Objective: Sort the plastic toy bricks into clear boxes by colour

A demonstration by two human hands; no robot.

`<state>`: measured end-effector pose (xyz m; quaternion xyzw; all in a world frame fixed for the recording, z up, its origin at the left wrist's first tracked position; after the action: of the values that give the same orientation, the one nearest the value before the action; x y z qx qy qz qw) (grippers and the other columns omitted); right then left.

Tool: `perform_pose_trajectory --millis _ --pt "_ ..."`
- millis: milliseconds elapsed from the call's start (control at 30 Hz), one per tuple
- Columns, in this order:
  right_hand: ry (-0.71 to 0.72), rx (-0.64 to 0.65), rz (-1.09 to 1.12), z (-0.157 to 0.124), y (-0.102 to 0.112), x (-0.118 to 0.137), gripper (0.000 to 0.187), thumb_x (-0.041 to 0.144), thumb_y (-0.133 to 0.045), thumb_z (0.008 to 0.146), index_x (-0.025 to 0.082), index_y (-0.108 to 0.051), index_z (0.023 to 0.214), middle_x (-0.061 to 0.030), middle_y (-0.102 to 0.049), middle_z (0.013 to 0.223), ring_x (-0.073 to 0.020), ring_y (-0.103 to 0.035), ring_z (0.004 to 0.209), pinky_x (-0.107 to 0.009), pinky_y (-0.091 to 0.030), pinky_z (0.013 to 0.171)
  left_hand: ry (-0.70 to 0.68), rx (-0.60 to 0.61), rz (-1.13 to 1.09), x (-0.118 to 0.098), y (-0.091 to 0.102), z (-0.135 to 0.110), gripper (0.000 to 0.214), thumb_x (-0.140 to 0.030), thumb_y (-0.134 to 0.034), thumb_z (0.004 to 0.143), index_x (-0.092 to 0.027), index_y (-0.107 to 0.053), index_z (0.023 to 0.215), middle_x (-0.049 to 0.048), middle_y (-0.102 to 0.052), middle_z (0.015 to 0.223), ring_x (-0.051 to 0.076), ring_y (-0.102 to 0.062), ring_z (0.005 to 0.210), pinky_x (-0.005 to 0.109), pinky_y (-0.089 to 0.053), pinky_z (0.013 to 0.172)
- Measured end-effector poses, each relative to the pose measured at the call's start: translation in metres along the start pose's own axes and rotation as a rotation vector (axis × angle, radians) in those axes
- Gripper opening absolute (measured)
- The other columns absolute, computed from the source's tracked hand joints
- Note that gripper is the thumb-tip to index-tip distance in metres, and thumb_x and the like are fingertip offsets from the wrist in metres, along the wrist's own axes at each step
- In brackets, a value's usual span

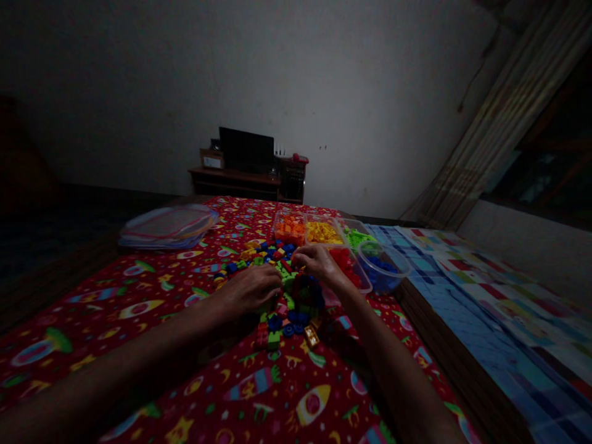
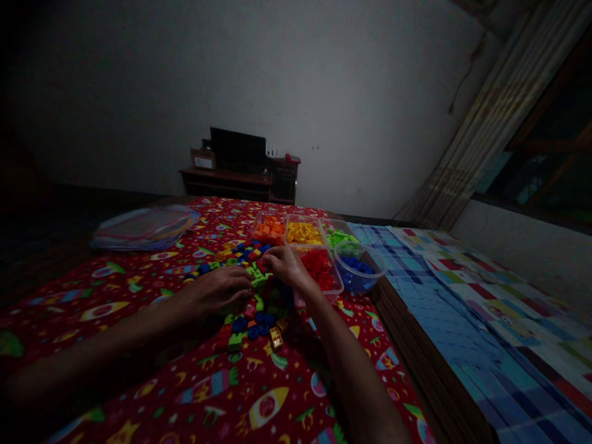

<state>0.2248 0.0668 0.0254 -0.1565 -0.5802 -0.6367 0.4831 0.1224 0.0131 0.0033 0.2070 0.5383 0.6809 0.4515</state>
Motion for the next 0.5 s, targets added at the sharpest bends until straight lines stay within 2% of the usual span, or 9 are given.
perform_pose_trajectory --millis 67,133,200,300,433,500 --pt "-0.06 0.03 0.143 0.001 -0.002 -0.003 0.023 0.022 -0.043 0.081 0.013 -0.057 0.065 0.0018 -0.053 0.057 -0.008 -0.043 0.049 -0.02 -0.031 0.049 -0.001 -0.041 -0.035 0.006 0.007 0.0 0.026 -0.026 -0.042 0.092 -0.019 -0.067 0.091 0.007 -0.066 0.094 0.018 -0.06 0.086 0.028 -0.048 0.078" --pt "-0.102 0.049 0.196 0.0 -0.006 -0.006 0.023 0.024 -0.043 0.08 0.013 -0.056 0.064 0.0026 -0.052 0.055 -0.0077 -0.042 0.048 -0.02 -0.031 0.049 0.017 -0.094 -0.055 0.017 0.017 -0.001 0.026 -0.027 -0.042 0.092 -0.02 -0.067 0.093 0.0072 -0.067 0.098 0.018 -0.061 0.089 0.029 -0.048 0.081" --pt "-0.111 0.052 0.157 -0.002 -0.008 -0.007 0.023 0.023 -0.043 0.08 0.013 -0.056 0.063 0.003 -0.052 0.055 -0.0074 -0.042 0.048 -0.019 -0.031 0.049 0.078 -0.173 -0.039 0.034 0.03 -0.004 0.028 -0.031 -0.042 0.091 -0.02 -0.067 0.096 0.0074 -0.067 0.102 0.02 -0.061 0.094 0.032 -0.048 0.086" --pt "-0.065 0.013 -0.028 -0.005 -0.002 -0.006 0.026 0.021 -0.042 0.08 0.013 -0.058 0.061 0.0027 -0.053 0.055 -0.0071 -0.043 0.05 -0.018 -0.03 0.049 0.231 -0.288 0.003 0.074 0.044 -0.015 0.034 -0.041 -0.041 0.09 -0.02 -0.066 0.101 0.0093 -0.066 0.109 0.024 -0.059 0.103 0.037 -0.046 0.093" --pt "0.012 -0.098 -0.261 0.005 0.02 0.003 0.023 0.019 -0.047 0.079 0.013 -0.066 0.069 -0.0002 -0.061 0.062 -0.0092 -0.051 0.057 -0.019 -0.034 0.055 0.427 -0.398 0.02 0.137 0.041 -0.046 0.049 -0.048 -0.031 0.091 -0.018 -0.058 0.118 0.0115 -0.061 0.121 0.026 -0.052 0.114 0.042 -0.04 0.101" --pt "0.009 -0.157 -0.324 0.022 0.034 0.008 0.022 0.018 -0.049 0.078 0.012 -0.069 0.074 -0.002 -0.063 0.065 -0.0105 -0.053 0.06 -0.02 -0.036 0.057 0.434 -0.385 0.01 0.156 0.029 -0.06 0.05 -0.047 -0.027 0.092 -0.022 -0.052 0.128 0.0095 -0.06 0.124 0.025 -0.048 0.12 0.041 -0.037 0.103"
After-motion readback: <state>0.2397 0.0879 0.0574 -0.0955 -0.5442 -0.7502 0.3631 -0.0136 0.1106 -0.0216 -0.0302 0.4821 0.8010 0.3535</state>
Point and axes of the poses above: each hand's wrist, its own z-axis towards the middle knuckle, its own y-axis out of the back of the hand, x = y × z, the point moved 9 cm from there along z, towards the middle knuckle
